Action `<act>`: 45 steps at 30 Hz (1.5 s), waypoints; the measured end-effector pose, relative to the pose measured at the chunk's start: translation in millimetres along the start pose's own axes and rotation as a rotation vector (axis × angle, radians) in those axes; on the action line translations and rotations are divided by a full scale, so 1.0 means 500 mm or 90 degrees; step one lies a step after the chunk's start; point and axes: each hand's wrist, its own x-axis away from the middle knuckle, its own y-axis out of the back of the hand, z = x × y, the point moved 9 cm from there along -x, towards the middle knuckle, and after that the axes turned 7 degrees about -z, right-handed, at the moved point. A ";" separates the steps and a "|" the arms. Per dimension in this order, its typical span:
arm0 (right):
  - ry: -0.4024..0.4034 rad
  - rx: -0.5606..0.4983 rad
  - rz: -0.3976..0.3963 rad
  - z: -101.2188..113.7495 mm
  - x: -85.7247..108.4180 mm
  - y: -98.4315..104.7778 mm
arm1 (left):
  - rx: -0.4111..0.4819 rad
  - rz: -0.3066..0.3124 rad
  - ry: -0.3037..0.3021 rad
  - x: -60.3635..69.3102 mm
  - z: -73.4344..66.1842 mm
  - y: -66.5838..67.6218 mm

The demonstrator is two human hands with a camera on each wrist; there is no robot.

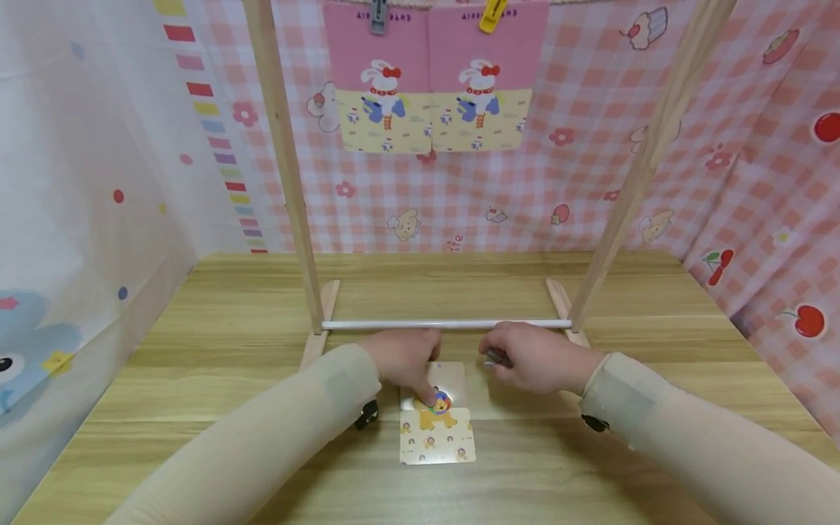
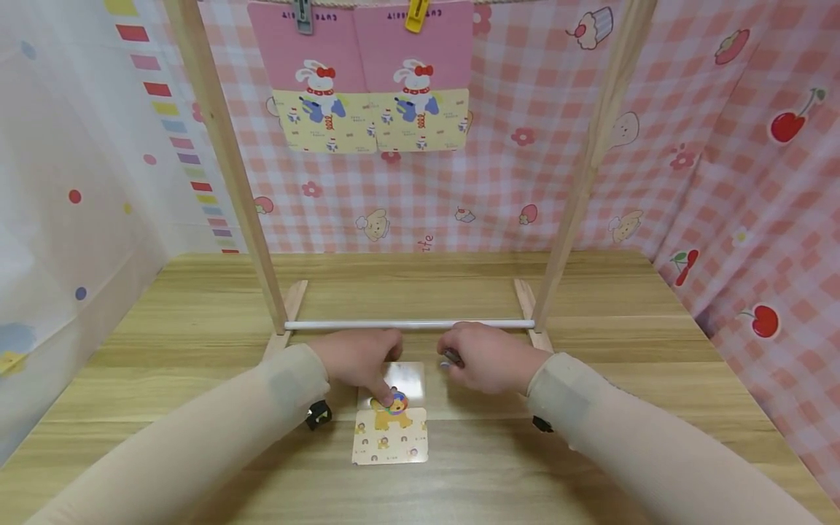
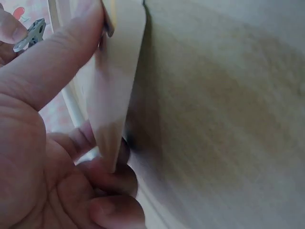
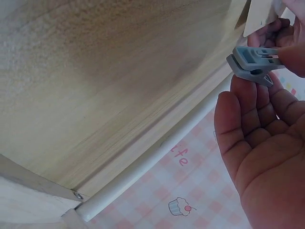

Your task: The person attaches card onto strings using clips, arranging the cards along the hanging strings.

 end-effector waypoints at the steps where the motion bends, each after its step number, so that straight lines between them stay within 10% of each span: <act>1: -0.001 -0.001 -0.001 0.000 0.000 0.000 | 0.005 0.002 0.002 -0.001 0.002 -0.001; 33: -0.136 -0.247 -0.194 -0.041 0.017 0.127 | 0.286 -0.179 -0.052 -0.005 -0.030 0.131; 45: -0.130 -0.252 -0.418 -0.044 0.049 0.254 | 0.302 -0.328 -0.107 -0.002 -0.072 0.243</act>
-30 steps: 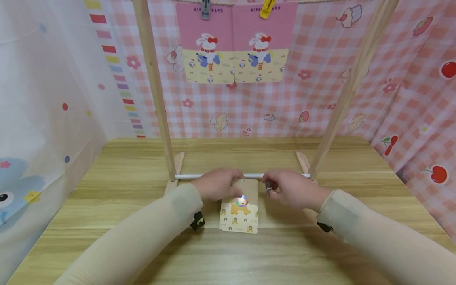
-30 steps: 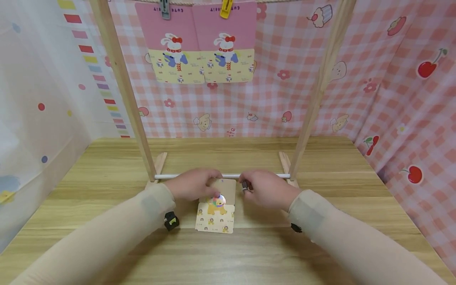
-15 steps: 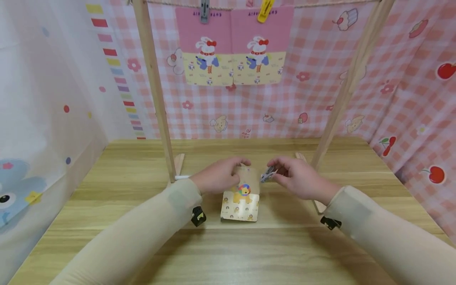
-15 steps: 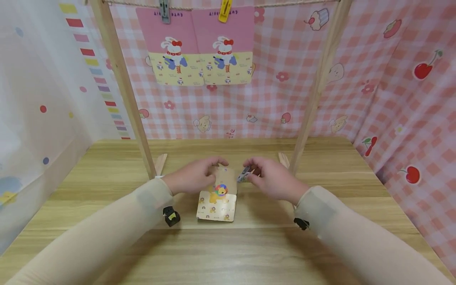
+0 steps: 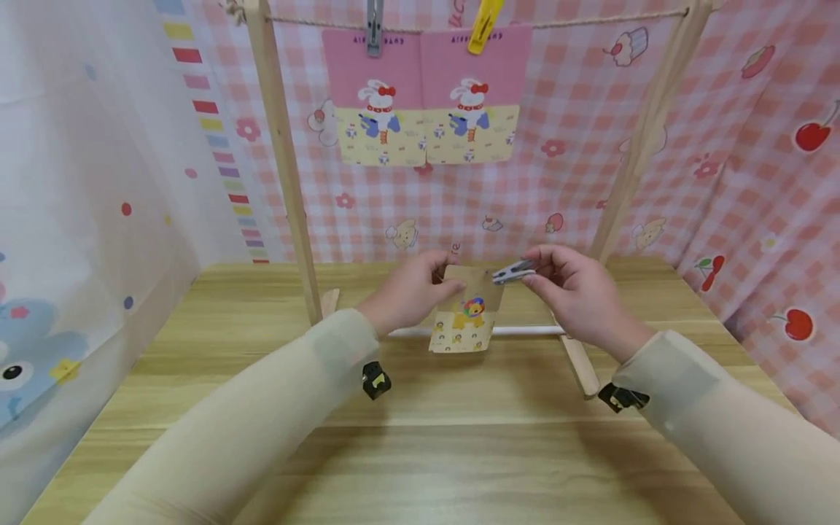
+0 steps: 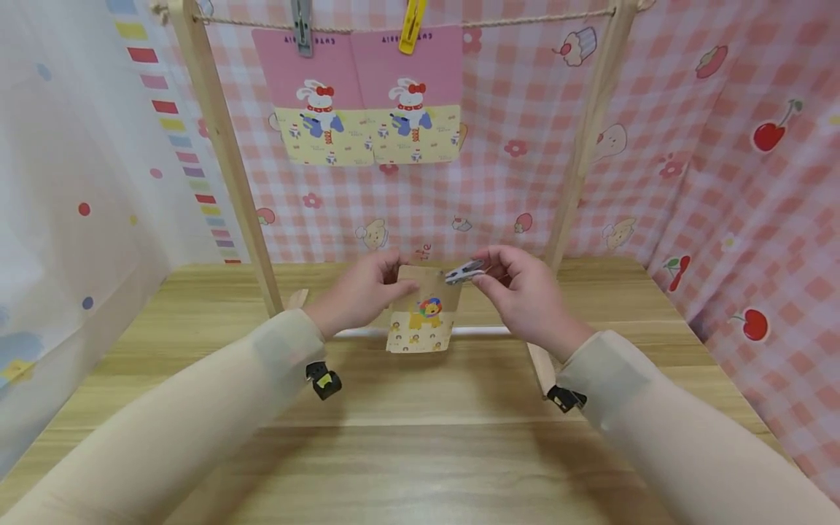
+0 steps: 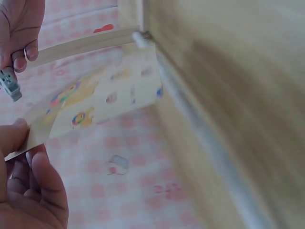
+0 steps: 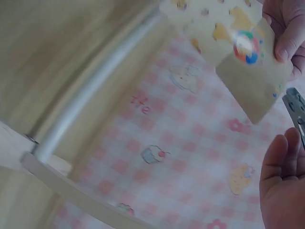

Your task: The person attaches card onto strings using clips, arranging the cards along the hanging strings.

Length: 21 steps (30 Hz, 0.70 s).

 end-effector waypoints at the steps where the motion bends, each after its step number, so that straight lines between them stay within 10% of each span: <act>1: 0.007 -0.004 -0.016 0.005 -0.004 0.009 | -0.002 -0.011 -0.011 -0.005 -0.010 0.006; 21: 0.061 -0.030 -0.183 0.097 -0.075 0.138 | -0.059 -0.109 -0.069 -0.056 -0.156 0.115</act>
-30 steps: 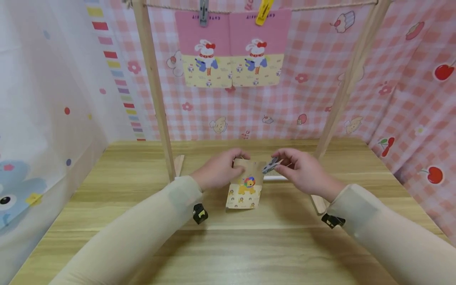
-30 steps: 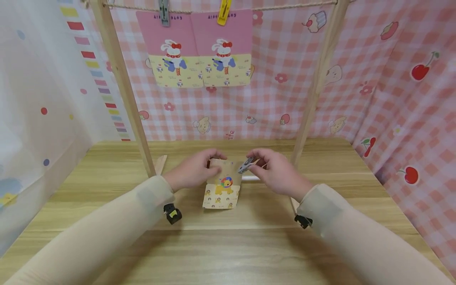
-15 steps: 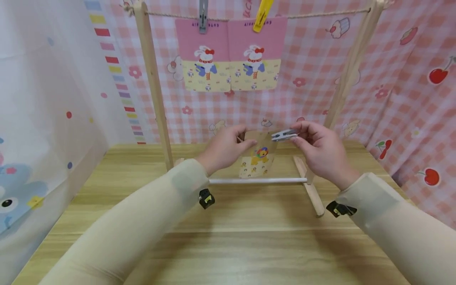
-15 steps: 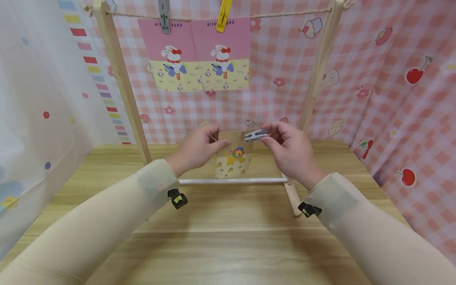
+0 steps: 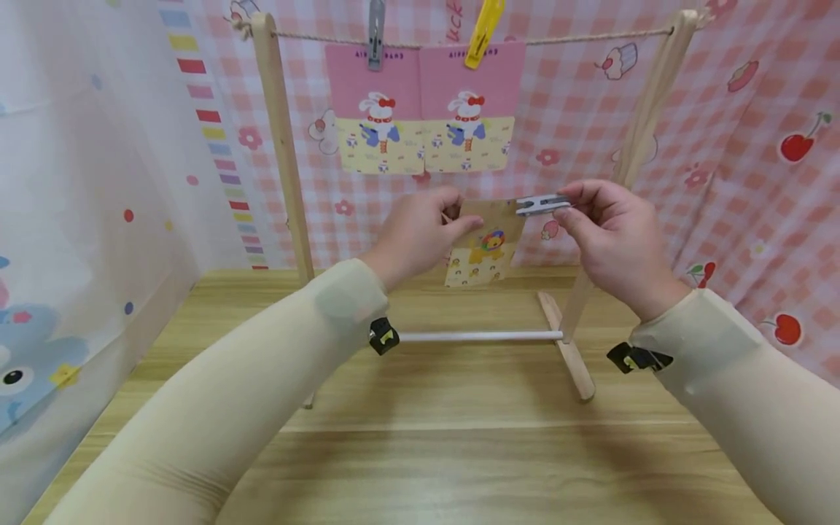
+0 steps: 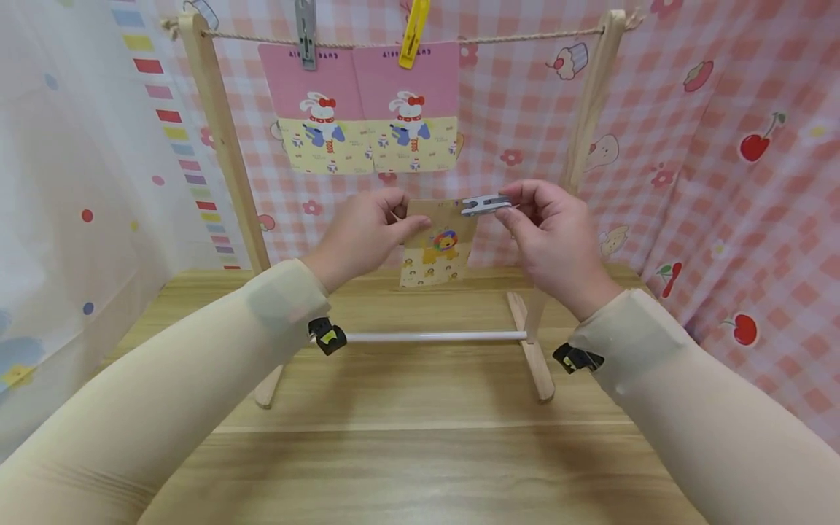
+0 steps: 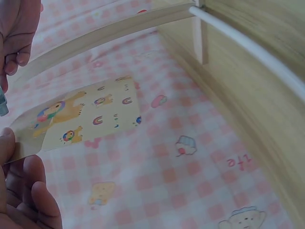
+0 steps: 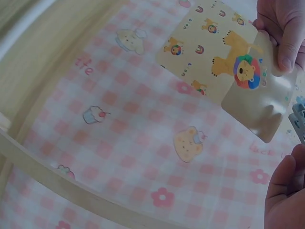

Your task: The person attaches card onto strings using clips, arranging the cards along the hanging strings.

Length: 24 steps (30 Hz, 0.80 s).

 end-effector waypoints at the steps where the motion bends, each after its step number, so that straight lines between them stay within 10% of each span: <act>1: 0.000 -0.003 -0.005 0.003 -0.004 0.003 | -0.005 -0.004 -0.003 -0.003 -0.004 0.003; 24: 0.025 -0.057 -0.086 0.080 -0.082 0.071 | -0.056 -0.069 -0.034 -0.055 -0.091 0.069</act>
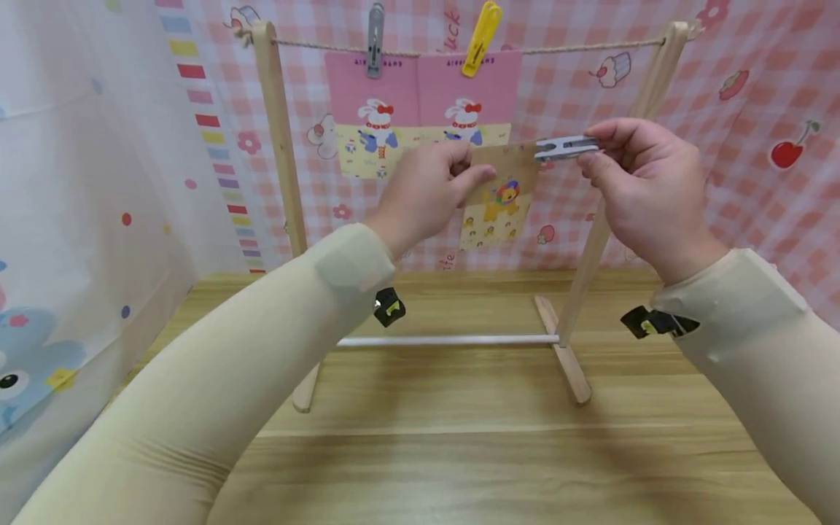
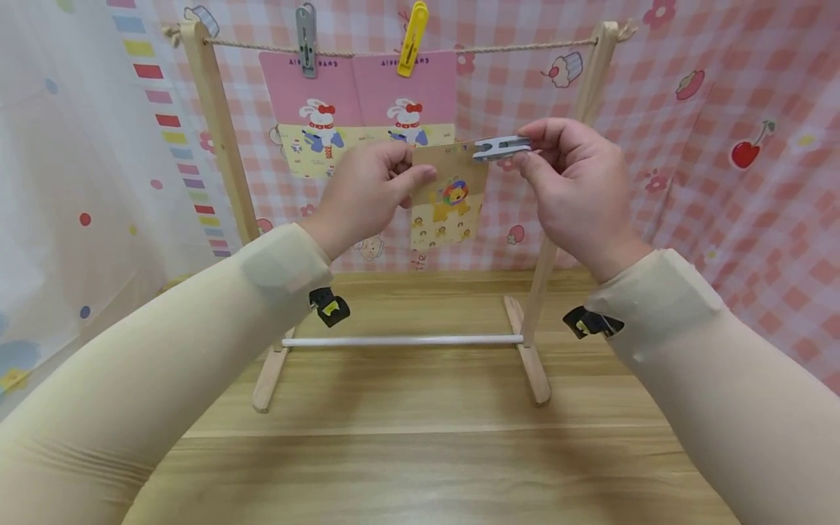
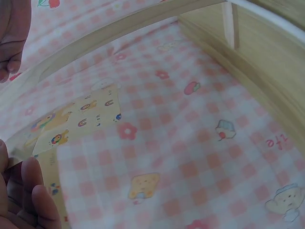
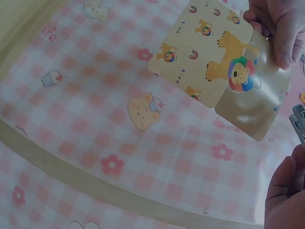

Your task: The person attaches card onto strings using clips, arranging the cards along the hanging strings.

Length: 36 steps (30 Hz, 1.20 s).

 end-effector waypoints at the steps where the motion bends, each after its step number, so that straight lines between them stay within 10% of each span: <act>1: 0.006 0.002 -0.003 0.005 -0.004 0.002 | 0.002 -0.001 -0.001 -0.004 -0.005 0.003; 24: 0.115 0.083 -0.035 0.100 -0.095 0.008 | -0.032 0.001 0.034 -0.067 -0.061 0.050; 36: 0.104 0.126 -0.030 0.108 -0.143 -0.002 | -0.013 -0.076 0.078 -0.086 -0.071 0.064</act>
